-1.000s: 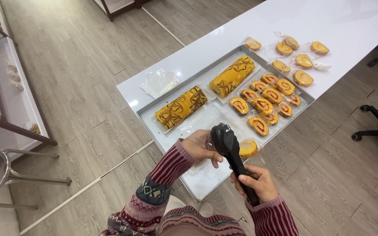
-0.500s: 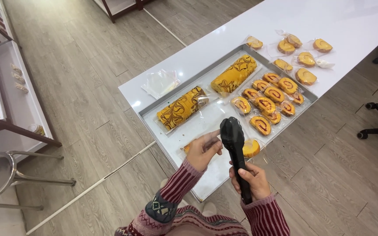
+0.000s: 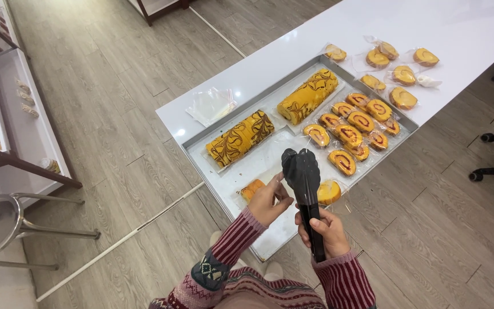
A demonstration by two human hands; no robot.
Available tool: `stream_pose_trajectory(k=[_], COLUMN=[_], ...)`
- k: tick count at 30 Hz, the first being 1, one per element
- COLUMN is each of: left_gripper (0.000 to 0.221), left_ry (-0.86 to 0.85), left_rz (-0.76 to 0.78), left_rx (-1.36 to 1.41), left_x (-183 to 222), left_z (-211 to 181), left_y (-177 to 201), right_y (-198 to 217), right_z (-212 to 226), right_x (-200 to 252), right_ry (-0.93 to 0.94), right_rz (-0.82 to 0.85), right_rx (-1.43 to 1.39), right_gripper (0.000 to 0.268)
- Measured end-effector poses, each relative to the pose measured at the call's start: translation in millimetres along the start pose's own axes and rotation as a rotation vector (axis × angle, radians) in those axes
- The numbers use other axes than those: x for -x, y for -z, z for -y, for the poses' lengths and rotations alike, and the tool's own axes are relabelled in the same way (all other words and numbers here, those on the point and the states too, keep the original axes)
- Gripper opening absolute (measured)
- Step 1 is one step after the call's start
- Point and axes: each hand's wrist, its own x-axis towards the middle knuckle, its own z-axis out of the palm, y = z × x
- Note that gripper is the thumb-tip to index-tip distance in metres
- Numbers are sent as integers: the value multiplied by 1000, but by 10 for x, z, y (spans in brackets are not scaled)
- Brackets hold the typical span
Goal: Packaging individual slices of roll cake into plastic bags using tongs and sealing them.
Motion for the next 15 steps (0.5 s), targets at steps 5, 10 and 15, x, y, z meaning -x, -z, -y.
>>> stream_pose_trajectory(k=[5,10,15], left_gripper=[140,138,136], left_ry=[171,-305,-389], left_rz=[369,258,296], left_rx=[276,1282,1389], left_x=[63,-76,-104], left_z=[-630,88,-37], left_y=[564,295,249], right_y=[44,126,63], right_z=[-57,-267,-478], right_x=[100,192,210], right_ry=[1,-135,-262], right_rz=[204,369,495], right_rx=[-188,-385,-485], right_gripper=[81,84,85])
